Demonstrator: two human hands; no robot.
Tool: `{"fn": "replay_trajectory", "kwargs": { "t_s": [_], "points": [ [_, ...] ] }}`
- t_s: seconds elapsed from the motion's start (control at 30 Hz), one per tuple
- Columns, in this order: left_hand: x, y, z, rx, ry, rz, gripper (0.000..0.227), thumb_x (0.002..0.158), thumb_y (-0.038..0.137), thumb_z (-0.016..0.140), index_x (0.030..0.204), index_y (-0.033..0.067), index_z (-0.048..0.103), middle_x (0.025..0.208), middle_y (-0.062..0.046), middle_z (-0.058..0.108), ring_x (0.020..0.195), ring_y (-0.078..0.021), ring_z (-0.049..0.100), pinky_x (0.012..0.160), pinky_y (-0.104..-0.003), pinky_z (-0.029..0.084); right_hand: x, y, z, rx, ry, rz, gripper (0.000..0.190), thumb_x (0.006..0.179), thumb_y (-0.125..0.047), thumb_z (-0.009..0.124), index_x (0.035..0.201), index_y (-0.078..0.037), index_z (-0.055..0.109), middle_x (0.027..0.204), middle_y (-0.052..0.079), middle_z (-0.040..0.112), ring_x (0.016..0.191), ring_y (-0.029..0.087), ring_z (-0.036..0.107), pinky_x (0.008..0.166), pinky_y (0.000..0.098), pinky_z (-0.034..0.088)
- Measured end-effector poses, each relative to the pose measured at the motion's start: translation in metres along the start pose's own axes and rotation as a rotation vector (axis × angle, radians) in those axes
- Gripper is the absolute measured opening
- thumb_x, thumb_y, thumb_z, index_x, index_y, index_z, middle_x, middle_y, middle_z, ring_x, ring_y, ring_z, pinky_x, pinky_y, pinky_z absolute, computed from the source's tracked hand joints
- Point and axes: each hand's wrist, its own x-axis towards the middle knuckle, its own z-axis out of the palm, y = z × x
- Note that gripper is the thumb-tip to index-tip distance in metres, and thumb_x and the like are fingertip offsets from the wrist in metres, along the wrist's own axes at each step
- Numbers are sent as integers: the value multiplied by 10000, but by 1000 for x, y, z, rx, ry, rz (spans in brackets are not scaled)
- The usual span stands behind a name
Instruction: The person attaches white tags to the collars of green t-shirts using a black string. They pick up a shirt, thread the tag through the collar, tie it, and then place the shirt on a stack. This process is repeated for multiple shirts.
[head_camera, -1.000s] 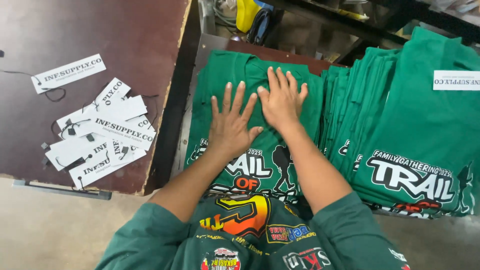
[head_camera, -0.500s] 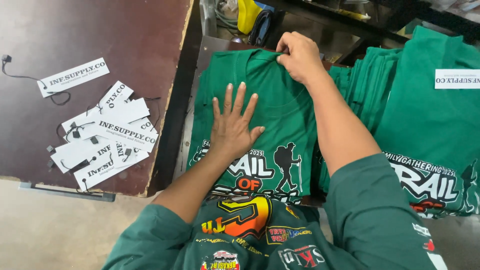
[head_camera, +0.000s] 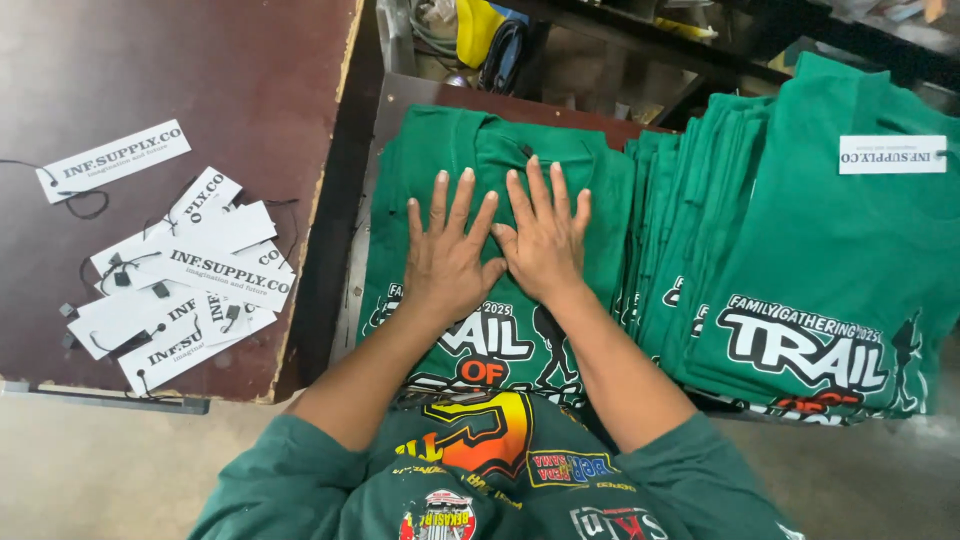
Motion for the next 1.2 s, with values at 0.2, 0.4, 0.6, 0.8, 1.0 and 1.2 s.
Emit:
{"fn": "replay_trajectory", "kwargs": {
  "t_s": [0.2, 0.4, 0.6, 0.8, 1.0, 1.2],
  "points": [
    [-1, 2, -7, -20, 45, -1, 796, 850, 464, 737, 1536, 125, 515, 1684, -193, 275, 1545, -481, 208, 1112, -778, 281, -3, 9, 18, -47, 135, -38, 604, 1078, -566, 367, 1514, -183, 536, 1591, 134, 452, 1479, 384, 388, 1117, 697, 223],
    [-20, 14, -19, -72, 183, -13, 831, 712, 355, 892, 1447, 130, 577, 1499, -240, 499, 1420, -514, 437, 1027, -742, 425, -8, 17, 19, -47, 206, -109, 677, 1090, -657, 315, 1420, -149, 617, 1479, 125, 566, 1408, 327, 492, 1116, 580, 234],
    [-23, 17, -149, 150, 397, -82, 694, 807, 390, 821, 1397, 114, 582, 1288, -142, 627, 1203, -358, 634, 844, -471, 527, -4, 12, 26, 128, 71, 47, 529, 940, -384, 696, 1419, -175, 618, 1529, 61, 492, 1455, 325, 378, 1080, 720, 174],
    [-19, -114, -223, 318, 359, -377, 393, 861, 210, 774, 1239, 128, 706, 958, -136, 678, 821, -394, 628, 612, -531, 497, 34, -60, -32, 467, -74, -87, 485, 911, -253, 671, 1389, -171, 648, 1482, 47, 575, 1367, 268, 484, 1118, 522, 264],
    [-55, -244, -240, 361, 105, -821, 533, 929, 80, 502, 1435, 211, 606, 1201, -145, 575, 1054, -396, 524, 795, -532, 464, 56, -122, -64, 651, 52, -319, 345, 999, -247, 638, 1319, -124, 671, 1399, 74, 630, 1342, 311, 547, 1103, 503, 333],
    [-70, -282, -245, 219, 72, -619, 181, 968, 275, 720, 1123, 211, 787, 1136, -95, 548, 1121, -344, 487, 863, -489, 502, 59, -128, -42, 734, 90, -263, 238, 1022, -202, 626, 1222, -101, 708, 1309, 62, 683, 1308, 300, 590, 1063, 475, 392]
  ]
}}
